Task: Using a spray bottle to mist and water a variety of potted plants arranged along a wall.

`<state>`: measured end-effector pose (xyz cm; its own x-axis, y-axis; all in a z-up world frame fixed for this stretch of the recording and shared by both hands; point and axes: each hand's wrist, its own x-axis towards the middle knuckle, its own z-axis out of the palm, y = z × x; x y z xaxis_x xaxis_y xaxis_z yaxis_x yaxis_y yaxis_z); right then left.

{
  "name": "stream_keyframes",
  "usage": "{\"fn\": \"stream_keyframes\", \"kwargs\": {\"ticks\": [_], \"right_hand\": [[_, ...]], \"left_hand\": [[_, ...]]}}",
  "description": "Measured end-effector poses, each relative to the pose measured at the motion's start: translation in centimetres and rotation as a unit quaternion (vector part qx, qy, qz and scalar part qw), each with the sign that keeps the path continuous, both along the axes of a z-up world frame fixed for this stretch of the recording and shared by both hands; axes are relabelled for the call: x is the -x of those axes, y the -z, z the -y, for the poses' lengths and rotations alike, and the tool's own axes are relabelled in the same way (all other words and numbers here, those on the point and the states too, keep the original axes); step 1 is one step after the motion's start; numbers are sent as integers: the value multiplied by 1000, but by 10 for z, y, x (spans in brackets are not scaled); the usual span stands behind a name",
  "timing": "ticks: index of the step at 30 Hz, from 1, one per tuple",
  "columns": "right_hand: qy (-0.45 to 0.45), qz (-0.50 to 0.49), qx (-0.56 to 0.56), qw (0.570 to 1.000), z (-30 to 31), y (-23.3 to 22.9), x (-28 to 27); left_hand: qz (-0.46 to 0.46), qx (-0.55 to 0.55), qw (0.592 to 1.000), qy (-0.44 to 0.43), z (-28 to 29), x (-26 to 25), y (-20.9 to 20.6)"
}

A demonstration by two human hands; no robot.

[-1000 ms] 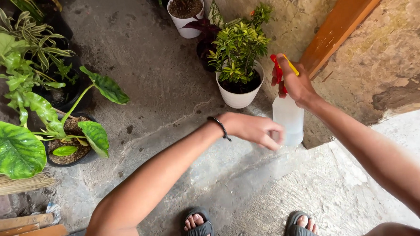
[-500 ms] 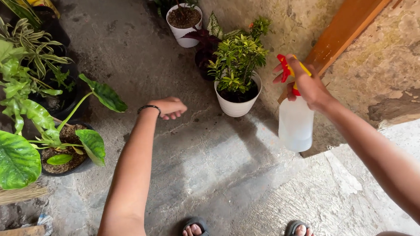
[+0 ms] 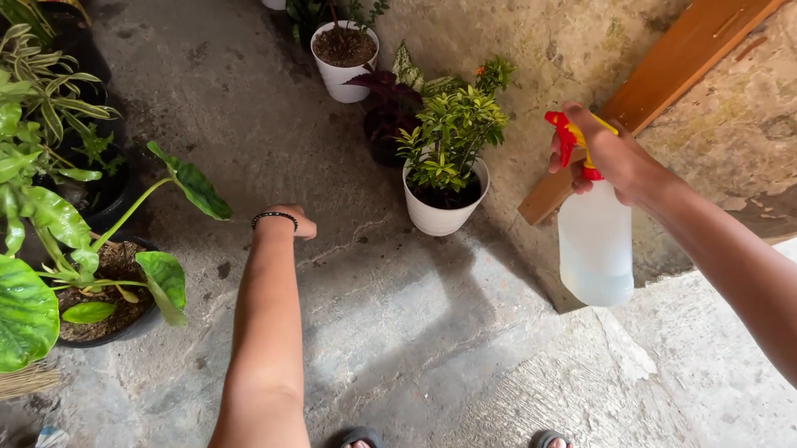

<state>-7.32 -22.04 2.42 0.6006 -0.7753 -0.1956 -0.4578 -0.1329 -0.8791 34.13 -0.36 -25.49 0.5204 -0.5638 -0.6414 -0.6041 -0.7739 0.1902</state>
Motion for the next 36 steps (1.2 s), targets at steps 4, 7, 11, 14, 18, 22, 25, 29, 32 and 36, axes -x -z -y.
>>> {"fn": "stream_keyframes", "kwargs": {"ticks": [4,7,11,14,18,22,25,29,32,36], "right_hand": [[13,-10,11,1000,17,4,-12],[31,17,27,999,19,-5,-25],[41,2,11,999,26,-13,-40],[51,-10,17,998,25,-19,-50],[66,-18,9,998,54,3,-58],[49,-21,8,999,36,-7,-60],[50,-18,6,999,6,-10,-48],[65,2,24,998,-19,6,-35],[86,6,47,995,-40,26,-26],[134,26,35,990,-59,54,-18]], "left_hand": [[1,4,1000,14,21,18,-8],[-1,41,998,36,40,16,18],[-12,41,998,46,39,45,-29],[-8,36,998,60,48,47,-20],[-12,27,997,75,73,33,26],[-251,23,967,-33,64,96,-81],[-382,33,923,-36,69,143,-130],[-488,70,868,60,70,196,-188],[-493,152,847,128,83,236,-196],[-487,346,786,162,92,279,-188]]}}
